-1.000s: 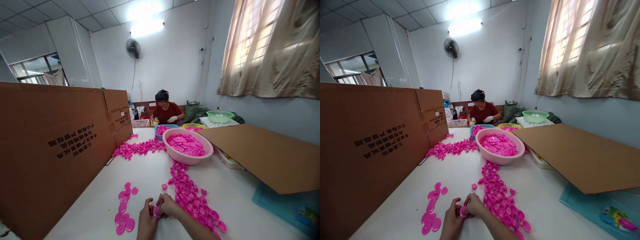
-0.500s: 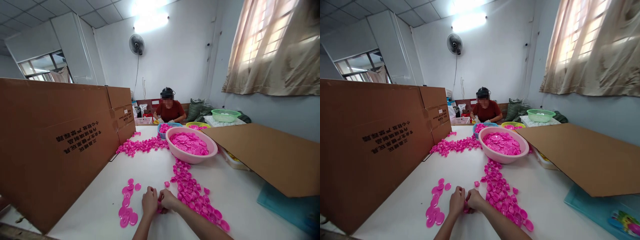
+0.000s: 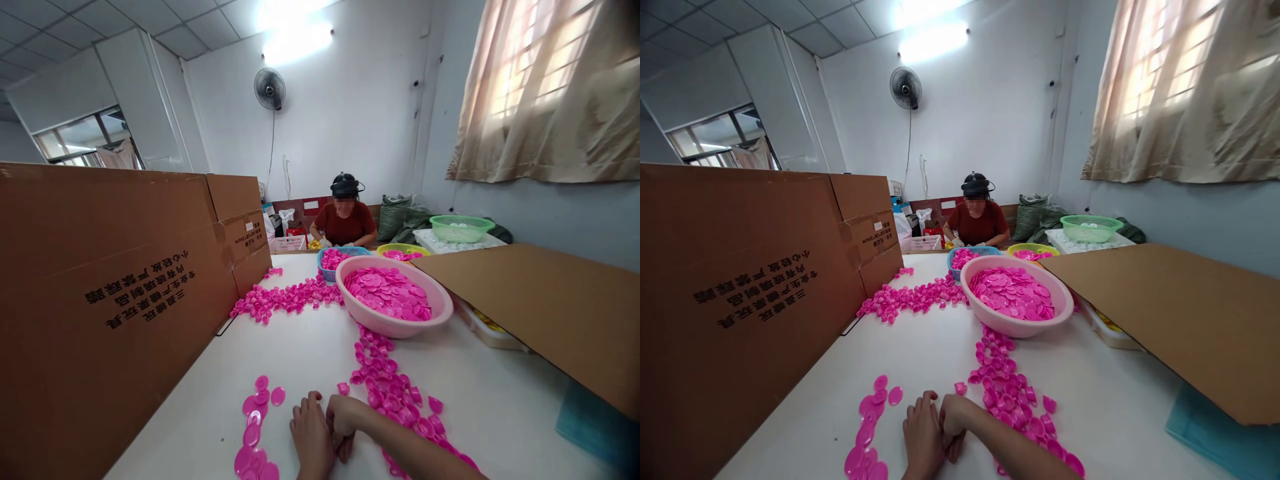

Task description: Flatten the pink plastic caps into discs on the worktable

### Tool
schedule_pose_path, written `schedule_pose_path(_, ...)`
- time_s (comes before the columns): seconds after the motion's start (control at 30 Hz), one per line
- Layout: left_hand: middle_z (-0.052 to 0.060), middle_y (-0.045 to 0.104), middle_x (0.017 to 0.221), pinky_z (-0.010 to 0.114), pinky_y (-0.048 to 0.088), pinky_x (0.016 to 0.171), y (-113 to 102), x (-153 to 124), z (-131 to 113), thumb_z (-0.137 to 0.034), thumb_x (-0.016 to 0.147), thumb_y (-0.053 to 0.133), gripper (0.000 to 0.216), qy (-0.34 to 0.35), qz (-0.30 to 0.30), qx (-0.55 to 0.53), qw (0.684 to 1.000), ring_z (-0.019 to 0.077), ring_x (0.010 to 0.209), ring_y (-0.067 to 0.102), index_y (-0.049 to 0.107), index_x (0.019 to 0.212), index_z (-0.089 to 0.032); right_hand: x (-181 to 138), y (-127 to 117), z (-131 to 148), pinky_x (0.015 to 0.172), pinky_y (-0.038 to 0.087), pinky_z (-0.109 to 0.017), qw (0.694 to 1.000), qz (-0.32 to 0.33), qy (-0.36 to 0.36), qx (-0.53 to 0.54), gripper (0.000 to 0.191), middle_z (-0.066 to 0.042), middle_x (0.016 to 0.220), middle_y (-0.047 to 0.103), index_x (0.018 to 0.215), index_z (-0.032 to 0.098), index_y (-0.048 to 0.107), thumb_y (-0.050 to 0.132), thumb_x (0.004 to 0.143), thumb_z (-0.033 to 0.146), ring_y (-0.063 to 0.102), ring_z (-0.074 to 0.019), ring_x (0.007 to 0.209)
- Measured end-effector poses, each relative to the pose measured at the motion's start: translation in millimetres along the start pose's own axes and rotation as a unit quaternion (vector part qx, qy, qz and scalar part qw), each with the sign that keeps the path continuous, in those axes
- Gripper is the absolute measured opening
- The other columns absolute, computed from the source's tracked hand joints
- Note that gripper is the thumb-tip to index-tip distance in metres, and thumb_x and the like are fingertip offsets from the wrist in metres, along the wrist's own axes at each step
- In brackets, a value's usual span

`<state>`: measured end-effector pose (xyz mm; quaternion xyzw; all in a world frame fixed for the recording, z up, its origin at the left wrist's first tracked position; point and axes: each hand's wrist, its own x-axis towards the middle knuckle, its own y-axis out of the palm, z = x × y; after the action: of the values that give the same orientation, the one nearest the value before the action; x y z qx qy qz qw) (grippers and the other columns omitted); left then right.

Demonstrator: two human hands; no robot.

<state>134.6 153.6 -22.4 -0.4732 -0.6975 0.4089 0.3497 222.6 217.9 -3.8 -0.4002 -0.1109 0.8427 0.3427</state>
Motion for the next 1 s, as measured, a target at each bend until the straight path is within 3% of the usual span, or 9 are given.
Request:
schedule_pose_path(0.17,0.004,0.060,0.086,0.030,0.029,0.070,-6,-4,1,-0.029,0.087,0.018,0.034,-0.010,-0.010,-0.020,1.000,0.0177,0.083,0.050,0.048,0.100,-0.024,-2,1,4,0.054,0.047,-0.022,0.999,0.037,0.006,-0.025,0.017,0.001,0.043,0.057,0.039,0.014,0.052,0.065,0.044,0.004,0.061,-0.0157,0.057)
schedule_pose_path(0.33,0.003,0.060,0.067,0.025,0.031,0.061,-18,-10,-7,-0.035,0.087,0.013,0.040,-0.005,0.069,-0.031,0.997,0.0148,0.066,0.055,0.051,0.091,-0.020,-25,17,1,0.048,0.045,-0.022,1.000,0.013,-0.015,0.005,0.016,0.000,0.039,0.053,0.045,0.013,0.053,0.055,0.057,0.003,0.058,-0.0146,0.046)
schedule_pose_path(0.43,0.002,0.061,0.067,0.022,0.031,0.055,-40,-18,1,-0.040,0.085,0.020,0.037,-0.001,0.076,-0.066,0.995,0.0150,0.063,0.056,0.050,0.092,-0.020,-37,26,0,0.047,0.045,-0.021,0.997,-0.001,-0.073,0.018,0.004,0.000,0.049,0.058,0.061,0.013,0.059,0.056,0.063,0.013,0.057,-0.0130,0.047)
schedule_pose_path(0.53,-0.001,0.062,0.068,0.023,0.033,0.057,-83,-35,47,-0.045,0.082,0.026,0.032,-0.024,0.031,-0.103,0.994,0.0161,0.064,0.057,0.047,0.095,-0.025,-42,23,1,0.057,0.046,-0.023,0.979,-0.121,-0.164,-0.018,0.023,-0.007,0.079,0.064,0.087,0.013,0.061,0.051,0.074,0.029,0.061,-0.0151,0.065)
schedule_pose_path(0.63,-0.008,0.061,0.068,0.024,0.035,0.059,-140,-64,133,-0.049,0.078,0.029,0.024,-0.160,-0.034,-0.032,0.986,0.0172,0.067,0.057,0.040,0.093,-0.035,-40,12,-1,0.073,0.043,-0.027,0.928,-0.312,-0.163,-0.123,0.036,-0.014,0.118,0.048,0.114,0.014,0.048,0.044,0.079,0.020,0.055,-0.0194,0.094)
schedule_pose_path(0.73,-0.005,0.060,0.071,0.033,0.037,0.067,-188,-98,213,-0.041,0.078,0.021,0.019,-0.244,-0.162,0.130,0.947,0.0220,0.072,0.055,0.035,0.090,-0.034,-33,6,-10,0.076,0.040,-0.029,0.903,-0.354,-0.110,-0.216,0.045,-0.016,0.122,0.042,0.119,0.014,0.043,0.039,0.076,0.004,0.050,-0.0231,0.101)
schedule_pose_path(0.8,0.000,0.059,0.078,0.038,0.037,0.075,-200,-111,235,-0.039,0.076,0.026,0.019,-0.236,-0.214,0.196,0.928,0.0254,0.078,0.053,0.036,0.091,-0.031,-27,13,-16,0.075,0.039,-0.029,0.898,-0.348,-0.117,-0.243,0.040,-0.015,0.110,0.050,0.107,0.013,0.052,0.035,0.074,0.000,0.050,-0.0230,0.098)
schedule_pose_path(0.87,0.002,0.057,0.085,0.036,0.037,0.081,-192,-108,225,-0.038,0.074,0.033,0.023,-0.181,-0.214,0.185,0.942,0.0250,0.084,0.052,0.039,0.094,-0.028,-25,27,-20,0.073,0.039,-0.027,0.901,-0.338,-0.156,-0.224,0.036,-0.013,0.101,0.053,0.100,0.014,0.056,0.033,0.075,0.001,0.051,-0.0210,0.093)
schedule_pose_path(1.0,0.004,0.054,0.101,0.025,0.037,0.085,-131,-58,147,-0.030,0.077,0.034,0.030,0.014,-0.121,0.036,0.992,0.0188,0.097,0.050,0.045,0.103,-0.021,-40,64,-23,0.078,0.040,-0.025,0.912,-0.315,-0.255,-0.071,0.032,-0.009,0.098,0.054,0.109,0.015,0.050,0.034,0.081,0.014,0.052,-0.0166,0.089)
